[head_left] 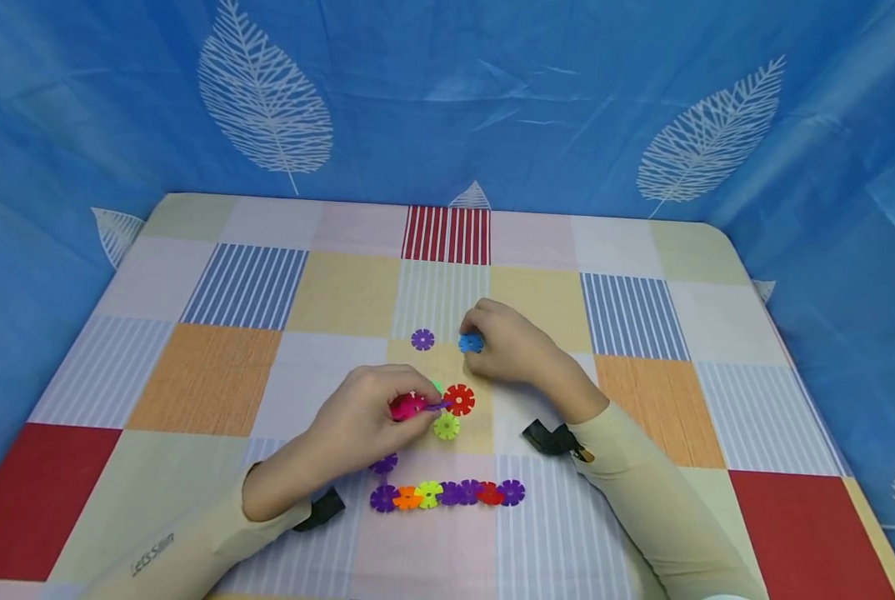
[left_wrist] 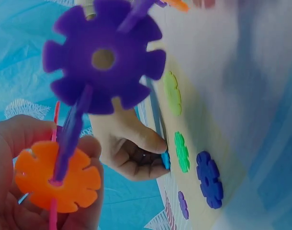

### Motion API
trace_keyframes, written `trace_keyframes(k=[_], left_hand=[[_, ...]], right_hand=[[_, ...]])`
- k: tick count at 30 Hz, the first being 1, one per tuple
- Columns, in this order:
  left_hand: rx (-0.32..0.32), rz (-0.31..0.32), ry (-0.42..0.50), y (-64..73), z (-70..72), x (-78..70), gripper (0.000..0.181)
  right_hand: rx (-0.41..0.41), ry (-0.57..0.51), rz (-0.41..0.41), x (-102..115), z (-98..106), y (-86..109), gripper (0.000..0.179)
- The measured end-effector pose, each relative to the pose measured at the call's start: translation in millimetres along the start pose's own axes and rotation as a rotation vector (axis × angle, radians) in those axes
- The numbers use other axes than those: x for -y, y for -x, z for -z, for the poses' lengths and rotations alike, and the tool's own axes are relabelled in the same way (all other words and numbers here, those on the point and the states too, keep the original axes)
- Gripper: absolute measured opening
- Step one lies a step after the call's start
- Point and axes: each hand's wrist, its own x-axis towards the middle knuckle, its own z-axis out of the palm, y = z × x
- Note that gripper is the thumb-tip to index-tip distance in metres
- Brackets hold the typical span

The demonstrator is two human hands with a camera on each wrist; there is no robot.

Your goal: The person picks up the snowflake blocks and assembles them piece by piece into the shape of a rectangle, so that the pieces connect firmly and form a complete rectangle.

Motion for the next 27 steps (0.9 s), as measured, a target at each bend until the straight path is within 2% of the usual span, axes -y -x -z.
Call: trace_keyframes(k=[4,7,12,19,23,27], left_hand=[[0.050,0.003,-0.029,-0.4,-0.1,-0.6,0.013],[0.075,0.014,-0.056,-0.3,0.4,-1.5,0.016],[0.086,0.015,-0.115,-0.2,0.8,-3.1,0.031],[0.102,-0.078,-0.228,1.2,-2.9,-0.1,0.037],[0.094,-0.096,-0.216,1.3,-4.6,0.0,0.040],[0.072,-0.121,-0.188,1.2,-5.4,-0.7,0.037]], right_hand=[[-0.023,0.035,0.015,1,1,7.9,0.025],[-0.044,0.009,0.034,3,3,16.0,0.021],[-0.074,-0.088,0.062,8,6,31.7,0.021],[-0.091,-0.216,0.135,15,8,50.5,0.019],[-0.114,-0.283,0.177,16,8,59.7,0.018],[-0.135,-0.407,0.234,14,8,68.5,0.018]])
